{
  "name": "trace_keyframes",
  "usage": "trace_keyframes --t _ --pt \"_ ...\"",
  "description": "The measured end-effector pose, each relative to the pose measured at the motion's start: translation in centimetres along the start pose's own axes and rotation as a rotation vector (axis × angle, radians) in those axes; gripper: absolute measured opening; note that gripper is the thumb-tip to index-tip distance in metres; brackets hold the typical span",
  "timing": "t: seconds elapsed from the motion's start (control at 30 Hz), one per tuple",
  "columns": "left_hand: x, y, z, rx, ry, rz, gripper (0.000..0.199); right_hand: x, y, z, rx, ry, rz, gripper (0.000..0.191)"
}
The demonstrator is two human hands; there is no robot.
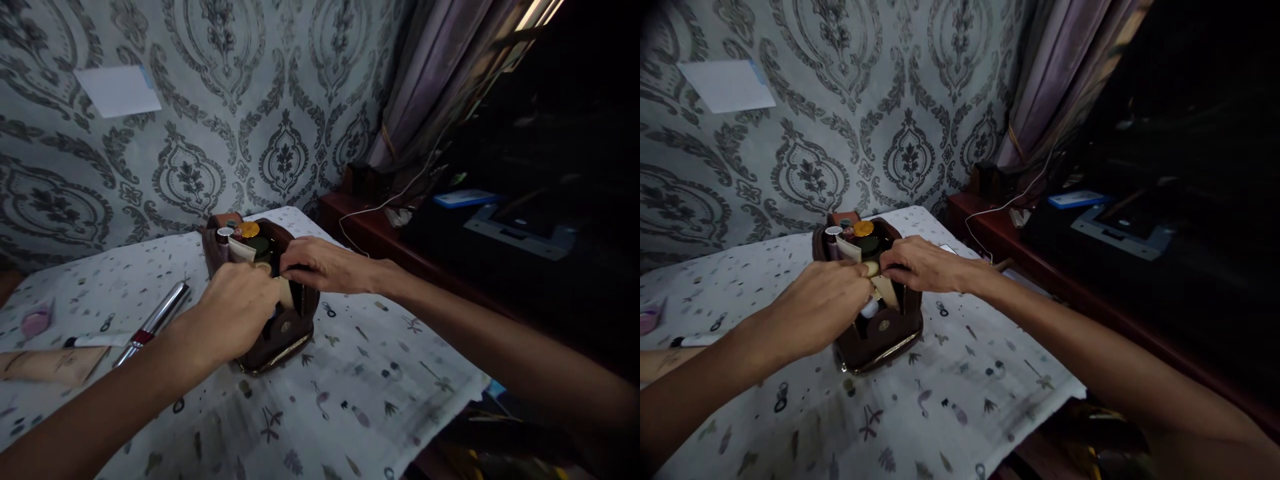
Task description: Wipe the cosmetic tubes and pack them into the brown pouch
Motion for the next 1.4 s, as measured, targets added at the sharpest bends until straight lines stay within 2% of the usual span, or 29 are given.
trace_keyframes --t 0.1,0.2,0.4,0.53,0.73,0.8,0.9,1.03,1.13,1.27,1.4 --pt "-0.2 0.0 -0.4 0.123 0.044 -0.134 0.011 0.0 0.0 0.0 0.018 0.022 0.002 0.018" --pt "-0.2 0.1 -0.5 0.129 0.07 -0.172 0.01 -0.1 0.0 0.2 0.049 0.031 0.008 0.018" --pt "0.0 -0.5 -0.7 0.136 0.07 -0.145 0.009 -0.2 0.1 0.3 0.128 0.01 0.003 0.018" --pt "-0.2 -0.4 -1.3 0.074 0.126 -0.094 0.018 -0.7 0.3 0.1 0.175 0.004 -0.004 0.018" --pt "-0.1 -0.2 -1.2 0.008 0.138 -0.066 0.02 -1.1 0.2 -0.7 0.082 -0.051 0.014 0.041" --pt "-0.1 -0.3 -1.2 0.012 0.148 -0.081 0.022 -1.0 0.1 -1.3 0.032 -0.06 0.026 0.04" --pt "-0.2 -0.3 -1.2 0.015 0.123 -0.079 0.016 -0.7 0.1 -2.0 -0.034 -0.056 0.041 0.032" --pt "-0.4 -0.4 -1.3 0.012 0.103 -0.112 0.013 -0.2 0.0 -2.0 -0.088 -0.048 0.077 0.027" --pt "-0.5 -0.3 -1.4 -0.025 0.113 -0.107 0.01 -0.1 -0.5 -1.5 -0.028 -0.044 0.126 0.029" --pt "-0.7 -0.3 -1.8 -0.101 0.111 -0.042 0.013 -0.3 -1.1 -0.9 0.078 -0.069 0.2 0.029" --pt "-1.0 -0.1 -2.1 -0.153 0.133 -0.005 0.014 -0.4 -1.3 -0.8 0.071 -0.099 0.224 0.032"
Point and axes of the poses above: each hand's wrist, its own x-axis towards the middle knuckle, its own y-axis out of the back of the hand, z = x × y, the point moved 6 cm from there along x, towards the middle knuckle, and after that the axes turned 10 degrees about z, right-handed, at the moved point
